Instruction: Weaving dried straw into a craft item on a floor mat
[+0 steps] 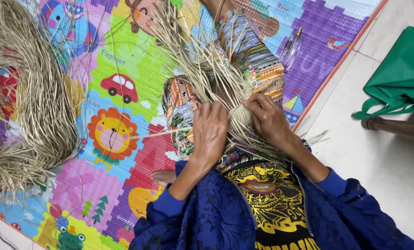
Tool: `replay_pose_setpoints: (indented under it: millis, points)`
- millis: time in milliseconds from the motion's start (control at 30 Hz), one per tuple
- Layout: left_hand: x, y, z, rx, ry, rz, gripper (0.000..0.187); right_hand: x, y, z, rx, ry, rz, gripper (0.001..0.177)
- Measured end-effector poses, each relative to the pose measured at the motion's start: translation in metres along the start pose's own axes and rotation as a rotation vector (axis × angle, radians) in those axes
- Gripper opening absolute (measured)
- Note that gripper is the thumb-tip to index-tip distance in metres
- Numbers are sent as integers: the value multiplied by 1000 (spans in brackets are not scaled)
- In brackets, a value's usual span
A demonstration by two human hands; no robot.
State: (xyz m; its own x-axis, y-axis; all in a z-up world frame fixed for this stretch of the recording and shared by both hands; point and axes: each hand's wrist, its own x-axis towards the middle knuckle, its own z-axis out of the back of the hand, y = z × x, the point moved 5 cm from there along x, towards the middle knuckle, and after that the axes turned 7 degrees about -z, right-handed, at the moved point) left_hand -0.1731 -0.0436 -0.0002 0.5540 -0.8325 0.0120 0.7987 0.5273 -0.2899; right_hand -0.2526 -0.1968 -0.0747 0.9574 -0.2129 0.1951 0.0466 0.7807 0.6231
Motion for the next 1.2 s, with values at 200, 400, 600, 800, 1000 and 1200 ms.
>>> replay_pose_setpoints:
  millis: [200, 400, 600, 800, 1000, 1200]
  points:
    - [-41, 33, 27, -285, -97, 111, 20, -2, 7, -2, -133, -91, 66, 20]
    - [-59, 61, -41, -674, -136, 241, 14, -3, 2, -8, -187, -62, 75, 18]
    - [-57, 54, -27, -862, -181, 292, 13, 3, 15, -9, -225, -37, 70, 17]
    - [-49, 61, -24, -844, -174, 280, 16, 3, 30, -12, -195, -88, 92, 18]
    - [-55, 57, -22, -895, -190, 254, 14, 2, 46, 4, -251, -127, 214, 27]
    - [-56, 55, -22, -945, -230, 275, 16, 5, 45, 3, -73, -92, 133, 18]
